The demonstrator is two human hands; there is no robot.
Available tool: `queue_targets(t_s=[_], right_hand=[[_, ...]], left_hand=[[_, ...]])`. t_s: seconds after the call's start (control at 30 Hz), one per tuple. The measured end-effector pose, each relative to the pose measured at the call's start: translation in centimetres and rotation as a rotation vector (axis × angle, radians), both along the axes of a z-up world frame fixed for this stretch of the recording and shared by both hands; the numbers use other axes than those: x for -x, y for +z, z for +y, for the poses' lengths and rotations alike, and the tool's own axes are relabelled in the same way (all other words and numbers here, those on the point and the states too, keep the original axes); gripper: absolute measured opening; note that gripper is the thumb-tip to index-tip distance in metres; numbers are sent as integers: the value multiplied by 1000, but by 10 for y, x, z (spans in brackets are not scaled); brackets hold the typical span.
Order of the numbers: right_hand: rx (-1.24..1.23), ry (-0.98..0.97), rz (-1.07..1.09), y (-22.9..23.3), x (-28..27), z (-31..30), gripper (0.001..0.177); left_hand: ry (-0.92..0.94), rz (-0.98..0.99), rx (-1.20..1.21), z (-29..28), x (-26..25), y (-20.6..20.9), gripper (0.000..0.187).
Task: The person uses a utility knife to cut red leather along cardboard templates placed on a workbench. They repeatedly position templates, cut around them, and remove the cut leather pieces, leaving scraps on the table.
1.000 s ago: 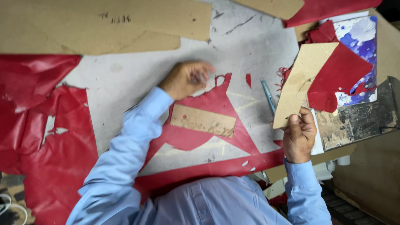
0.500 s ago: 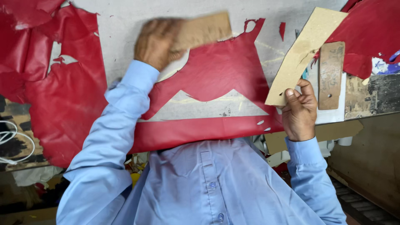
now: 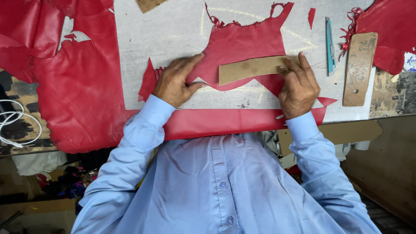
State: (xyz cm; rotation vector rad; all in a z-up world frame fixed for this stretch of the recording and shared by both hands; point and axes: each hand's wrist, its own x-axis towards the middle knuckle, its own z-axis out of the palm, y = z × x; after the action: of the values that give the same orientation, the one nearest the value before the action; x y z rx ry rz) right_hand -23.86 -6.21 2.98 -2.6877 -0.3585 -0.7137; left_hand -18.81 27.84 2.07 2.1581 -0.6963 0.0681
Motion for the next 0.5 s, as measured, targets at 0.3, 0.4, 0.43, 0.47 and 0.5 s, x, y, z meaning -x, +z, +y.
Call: queue_targets(t_s=[0.3,0.4,0.43,0.47,0.5], right_hand=[[-245,51,169,-26,3,7,14],[-343,58,256,-24,2,5,16],[-372,43,277,-23,3,5,18],[-401,27,298,-23,4,4,20],[-366,43,292,-22,4,3,22]], left_hand=[[0,-119,-148,-20,19,-26,48],[78,-113,-121,-27,20,-31,41],[107,-100,-108,-29,23,-32,40],[119,-99,-109,-30,25,-33,38],[129,-102,-109,-32,25,-33,37]])
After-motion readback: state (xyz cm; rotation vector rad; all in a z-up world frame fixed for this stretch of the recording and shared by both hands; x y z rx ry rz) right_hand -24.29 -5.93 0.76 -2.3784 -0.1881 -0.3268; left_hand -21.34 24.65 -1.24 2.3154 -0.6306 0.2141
